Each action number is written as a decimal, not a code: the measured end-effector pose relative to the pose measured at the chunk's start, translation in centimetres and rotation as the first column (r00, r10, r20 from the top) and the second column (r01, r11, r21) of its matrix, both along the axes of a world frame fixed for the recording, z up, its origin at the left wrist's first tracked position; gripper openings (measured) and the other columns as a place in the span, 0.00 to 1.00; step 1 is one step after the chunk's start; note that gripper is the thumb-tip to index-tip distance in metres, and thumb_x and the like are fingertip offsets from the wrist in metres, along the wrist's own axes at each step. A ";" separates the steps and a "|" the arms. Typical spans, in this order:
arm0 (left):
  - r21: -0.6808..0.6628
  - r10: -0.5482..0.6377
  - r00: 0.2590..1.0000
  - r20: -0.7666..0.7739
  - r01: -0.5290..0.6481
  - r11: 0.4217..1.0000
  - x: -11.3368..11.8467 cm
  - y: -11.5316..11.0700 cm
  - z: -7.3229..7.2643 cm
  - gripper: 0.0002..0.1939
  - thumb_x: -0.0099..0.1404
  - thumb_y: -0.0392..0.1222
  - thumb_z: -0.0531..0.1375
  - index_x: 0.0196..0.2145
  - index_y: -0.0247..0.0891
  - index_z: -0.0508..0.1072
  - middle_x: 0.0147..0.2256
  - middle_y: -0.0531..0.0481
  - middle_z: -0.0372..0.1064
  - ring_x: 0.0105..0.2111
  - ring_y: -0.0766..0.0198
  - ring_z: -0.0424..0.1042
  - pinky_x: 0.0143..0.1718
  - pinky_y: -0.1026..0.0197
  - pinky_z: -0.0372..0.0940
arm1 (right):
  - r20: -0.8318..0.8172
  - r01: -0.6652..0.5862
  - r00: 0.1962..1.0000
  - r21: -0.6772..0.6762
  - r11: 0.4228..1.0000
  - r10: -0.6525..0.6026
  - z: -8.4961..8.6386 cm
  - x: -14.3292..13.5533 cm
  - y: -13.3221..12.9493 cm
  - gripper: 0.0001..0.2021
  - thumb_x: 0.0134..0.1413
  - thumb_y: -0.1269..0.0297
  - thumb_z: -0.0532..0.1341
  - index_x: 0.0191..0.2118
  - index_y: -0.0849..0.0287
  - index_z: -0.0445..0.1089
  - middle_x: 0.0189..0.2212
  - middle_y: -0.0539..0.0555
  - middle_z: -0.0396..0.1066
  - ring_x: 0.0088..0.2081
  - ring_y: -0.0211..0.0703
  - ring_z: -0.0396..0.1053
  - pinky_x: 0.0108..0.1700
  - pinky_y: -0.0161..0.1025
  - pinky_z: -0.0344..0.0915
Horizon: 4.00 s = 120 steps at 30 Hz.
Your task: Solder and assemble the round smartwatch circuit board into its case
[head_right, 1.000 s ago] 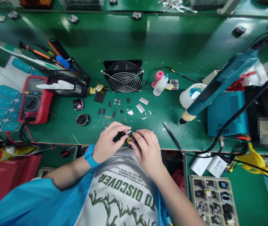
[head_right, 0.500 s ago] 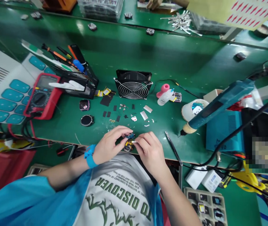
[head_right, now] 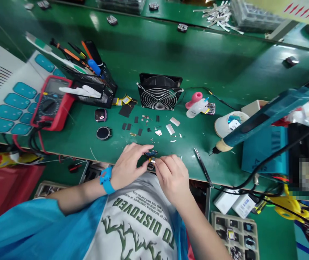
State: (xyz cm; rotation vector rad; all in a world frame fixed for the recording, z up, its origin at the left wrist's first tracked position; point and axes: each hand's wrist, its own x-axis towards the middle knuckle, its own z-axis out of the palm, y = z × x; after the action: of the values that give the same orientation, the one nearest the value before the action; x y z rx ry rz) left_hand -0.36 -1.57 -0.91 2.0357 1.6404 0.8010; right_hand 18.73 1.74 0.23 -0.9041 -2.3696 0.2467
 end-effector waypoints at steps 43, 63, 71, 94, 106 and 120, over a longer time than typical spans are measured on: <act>-0.024 -0.208 0.977 -0.032 0.208 0.978 -1.1 -0.1 -0.2 0.28 0.73 0.37 0.59 0.68 0.43 0.59 0.49 0.47 0.75 0.49 0.54 0.70 0.50 0.51 0.62 | 0.052 0.048 0.997 0.080 0.996 -0.052 -1.3 -1.0 -3.9 0.07 0.66 0.73 0.62 0.47 0.65 0.74 0.37 0.59 0.78 0.40 0.49 0.70 0.39 0.45 0.67; -0.020 -0.226 0.974 0.026 0.227 0.974 -1.7 0.8 0.6 0.16 0.79 0.38 0.50 0.58 0.39 0.71 0.48 0.46 0.79 0.47 0.57 0.74 0.50 0.52 0.66 | 0.155 -0.041 0.988 0.157 0.987 0.016 -0.7 0.8 -2.1 0.11 0.69 0.74 0.56 0.47 0.66 0.76 0.41 0.63 0.77 0.45 0.49 0.71 0.42 0.43 0.68; 0.081 -0.168 0.984 -0.067 0.173 0.982 -0.9 0.5 0.1 0.15 0.76 0.34 0.54 0.55 0.40 0.73 0.45 0.47 0.79 0.45 0.57 0.75 0.48 0.52 0.66 | 0.126 0.001 0.992 0.098 0.995 -0.014 -0.6 0.8 -2.0 0.13 0.71 0.73 0.55 0.47 0.62 0.77 0.41 0.61 0.76 0.42 0.46 0.70 0.40 0.42 0.70; -0.075 -0.196 0.975 -0.105 0.189 0.979 -0.2 0.8 1.0 0.20 0.70 0.33 0.57 0.58 0.41 0.72 0.48 0.46 0.76 0.50 0.52 0.71 0.52 0.49 0.65 | 0.116 0.115 0.986 0.027 0.993 -0.118 -1.8 1.1 -2.7 0.07 0.65 0.72 0.60 0.42 0.59 0.77 0.47 0.63 0.75 0.55 0.55 0.67 0.54 0.53 0.67; 0.052 -0.483 0.863 -0.151 0.494 0.868 -1.6 3.4 1.0 0.24 0.70 0.36 0.62 0.63 0.41 0.67 0.52 0.43 0.76 0.54 0.53 0.73 0.55 0.50 0.69 | -0.297 0.263 0.877 -0.362 0.894 -0.378 -1.6 1.4 -3.7 0.14 0.65 0.73 0.59 0.54 0.57 0.69 0.47 0.60 0.76 0.49 0.48 0.76 0.51 0.49 0.77; -0.066 -0.249 0.834 0.491 0.321 0.945 0.9 -1.0 1.9 0.41 0.66 0.52 0.70 0.71 0.49 0.58 0.58 0.39 0.66 0.51 0.54 0.76 0.51 0.53 0.77 | -0.454 -0.030 0.794 -0.693 0.720 -0.404 1.8 1.7 -3.6 0.08 0.61 0.71 0.60 0.44 0.57 0.74 0.30 0.48 0.76 0.28 0.33 0.72 0.34 0.31 0.70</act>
State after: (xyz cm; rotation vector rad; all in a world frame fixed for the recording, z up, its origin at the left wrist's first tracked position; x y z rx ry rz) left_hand 0.56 -2.56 1.04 1.7403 1.0546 0.9466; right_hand 20.44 -1.89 2.03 -1.1792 -1.5628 1.1849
